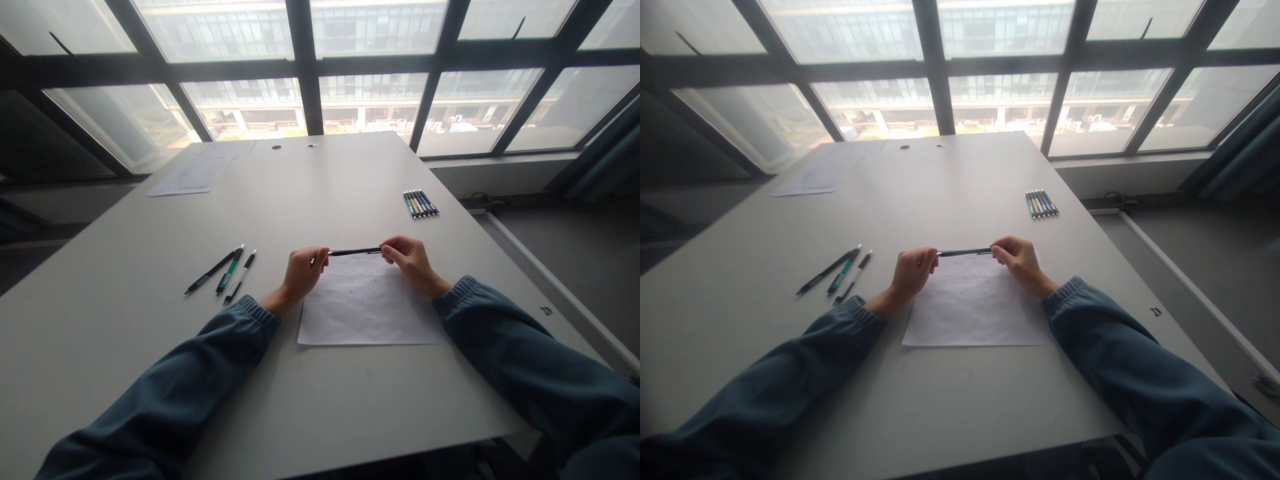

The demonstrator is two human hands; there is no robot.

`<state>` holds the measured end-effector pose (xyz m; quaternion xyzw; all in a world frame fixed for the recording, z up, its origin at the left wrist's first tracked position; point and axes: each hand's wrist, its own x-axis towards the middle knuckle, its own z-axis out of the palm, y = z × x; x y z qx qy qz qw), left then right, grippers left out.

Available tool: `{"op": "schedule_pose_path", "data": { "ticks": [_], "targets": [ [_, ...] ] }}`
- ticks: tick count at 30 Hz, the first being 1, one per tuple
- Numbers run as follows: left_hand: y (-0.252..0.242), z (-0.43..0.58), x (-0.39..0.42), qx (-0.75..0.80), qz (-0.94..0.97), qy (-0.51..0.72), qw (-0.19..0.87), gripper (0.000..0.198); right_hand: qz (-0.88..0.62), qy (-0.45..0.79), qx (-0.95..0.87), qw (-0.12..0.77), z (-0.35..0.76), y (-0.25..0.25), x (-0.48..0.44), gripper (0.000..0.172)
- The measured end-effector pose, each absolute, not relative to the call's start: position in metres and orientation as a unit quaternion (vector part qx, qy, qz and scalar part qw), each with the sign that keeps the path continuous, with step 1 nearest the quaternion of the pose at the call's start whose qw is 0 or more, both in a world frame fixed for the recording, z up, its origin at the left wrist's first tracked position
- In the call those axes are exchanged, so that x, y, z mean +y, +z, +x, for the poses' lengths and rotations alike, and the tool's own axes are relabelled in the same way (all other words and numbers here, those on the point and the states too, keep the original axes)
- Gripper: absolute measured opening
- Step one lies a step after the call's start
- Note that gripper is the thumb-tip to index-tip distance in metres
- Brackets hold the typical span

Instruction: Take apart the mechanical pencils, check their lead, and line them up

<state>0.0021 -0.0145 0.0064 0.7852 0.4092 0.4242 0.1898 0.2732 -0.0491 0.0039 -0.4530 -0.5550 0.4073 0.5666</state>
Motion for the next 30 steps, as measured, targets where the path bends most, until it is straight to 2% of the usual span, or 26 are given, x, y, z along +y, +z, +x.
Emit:
{"op": "schedule_pose_path", "data": {
  "ticks": [8, 19, 26, 30],
  "targets": [
    [0.003, 0.0, -0.01, 0.369, 0.786, 0.442, 0.226, 0.061, -0.46, 0.397, -0.545, 0.578, 0.272, 0.007, -0.049, 0.028],
    [0.012, 0.003, -0.011, 0.331, 0.802, 0.485, 0.108, 0.026, -0.456, 0.4, -0.534, 0.589, 0.273, 0.004, -0.048, 0.027],
    [0.016, 0.004, -0.014, 0.321, 0.799, 0.499, 0.101, 0.013, -0.455, 0.402, -0.536, 0.586, 0.273, 0.004, -0.048, 0.027],
    [0.016, 0.004, -0.013, 0.327, 0.797, 0.498, 0.1, 0.013, -0.452, 0.406, -0.533, 0.589, 0.272, 0.007, -0.049, 0.026]
  ]
}}
